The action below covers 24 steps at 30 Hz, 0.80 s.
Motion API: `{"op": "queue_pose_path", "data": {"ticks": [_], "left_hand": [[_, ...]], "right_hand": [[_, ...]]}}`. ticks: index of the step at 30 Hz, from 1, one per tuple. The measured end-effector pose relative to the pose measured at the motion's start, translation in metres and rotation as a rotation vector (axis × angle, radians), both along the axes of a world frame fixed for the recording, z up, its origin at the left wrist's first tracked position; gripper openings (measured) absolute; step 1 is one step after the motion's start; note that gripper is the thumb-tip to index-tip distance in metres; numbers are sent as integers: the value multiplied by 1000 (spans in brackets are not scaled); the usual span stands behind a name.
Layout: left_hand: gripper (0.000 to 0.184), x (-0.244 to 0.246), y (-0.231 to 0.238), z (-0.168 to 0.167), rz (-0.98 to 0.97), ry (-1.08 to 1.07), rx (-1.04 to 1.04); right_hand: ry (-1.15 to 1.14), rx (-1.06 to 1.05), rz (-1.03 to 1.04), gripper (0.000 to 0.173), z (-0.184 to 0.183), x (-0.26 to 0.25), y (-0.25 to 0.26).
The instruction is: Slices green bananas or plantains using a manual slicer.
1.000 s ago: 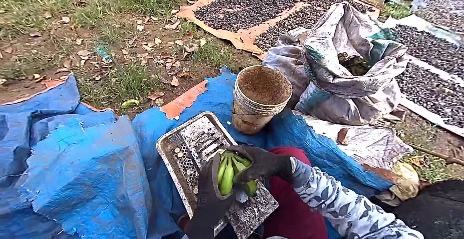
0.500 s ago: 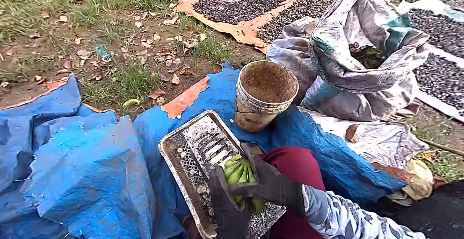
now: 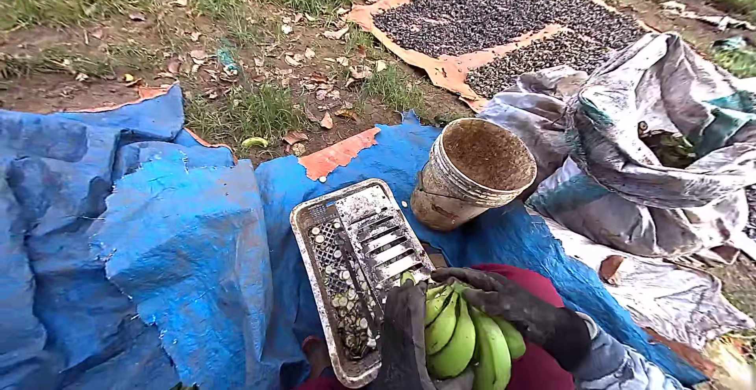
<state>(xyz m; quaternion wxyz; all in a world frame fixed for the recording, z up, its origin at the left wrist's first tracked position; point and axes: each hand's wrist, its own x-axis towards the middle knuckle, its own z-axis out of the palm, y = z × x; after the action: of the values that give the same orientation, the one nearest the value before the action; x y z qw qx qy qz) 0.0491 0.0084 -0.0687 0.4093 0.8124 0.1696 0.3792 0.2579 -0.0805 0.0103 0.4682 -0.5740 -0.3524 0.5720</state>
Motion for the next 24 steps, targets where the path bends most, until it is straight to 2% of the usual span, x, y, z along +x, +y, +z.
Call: {"op": "queue_pose_path", "data": {"ticks": [2,4,6,8,9,12,14,15,17,18,20,22,24], "left_hand": [[106,-8,10,2,-61,-170,-252],[102,-14,21,-3,-93,-273,-440],[102,-15,30,-10,-44,-277,-473],[107,-10,34,-16,-20,-216,-438],[110,-9,37,-18,-19,-167,-398],[122,-9,43,-26,-75,-14,-305],[128,-10,54,-22,-158,59,-352],[126,-10,60,-15,-164,102,-367],[120,-11,66,6,-141,204,-383],[118,-12,65,20,-122,261,-377],[112,-18,57,51,-80,388,-350],[104,-18,48,68,-18,473,-313],[102,-12,41,54,34,427,-242]], "right_hand": [[47,98,-21,64,-8,-6,4],[-122,188,8,80,-9,-19,7],[-209,288,58,110,-16,-35,10],[-225,323,-38,126,-29,-51,10],[-247,323,-110,125,-38,-57,7],[-258,357,-228,107,-55,-63,-2],[-159,411,-152,103,-62,-50,2],[-61,383,-119,95,-60,-45,6],[119,322,-47,66,-46,-37,15],[152,318,-8,62,-41,-32,17],[158,379,60,69,-36,-29,10],[207,353,28,65,-32,-32,4],[240,235,-74,68,-35,-36,0]]}}
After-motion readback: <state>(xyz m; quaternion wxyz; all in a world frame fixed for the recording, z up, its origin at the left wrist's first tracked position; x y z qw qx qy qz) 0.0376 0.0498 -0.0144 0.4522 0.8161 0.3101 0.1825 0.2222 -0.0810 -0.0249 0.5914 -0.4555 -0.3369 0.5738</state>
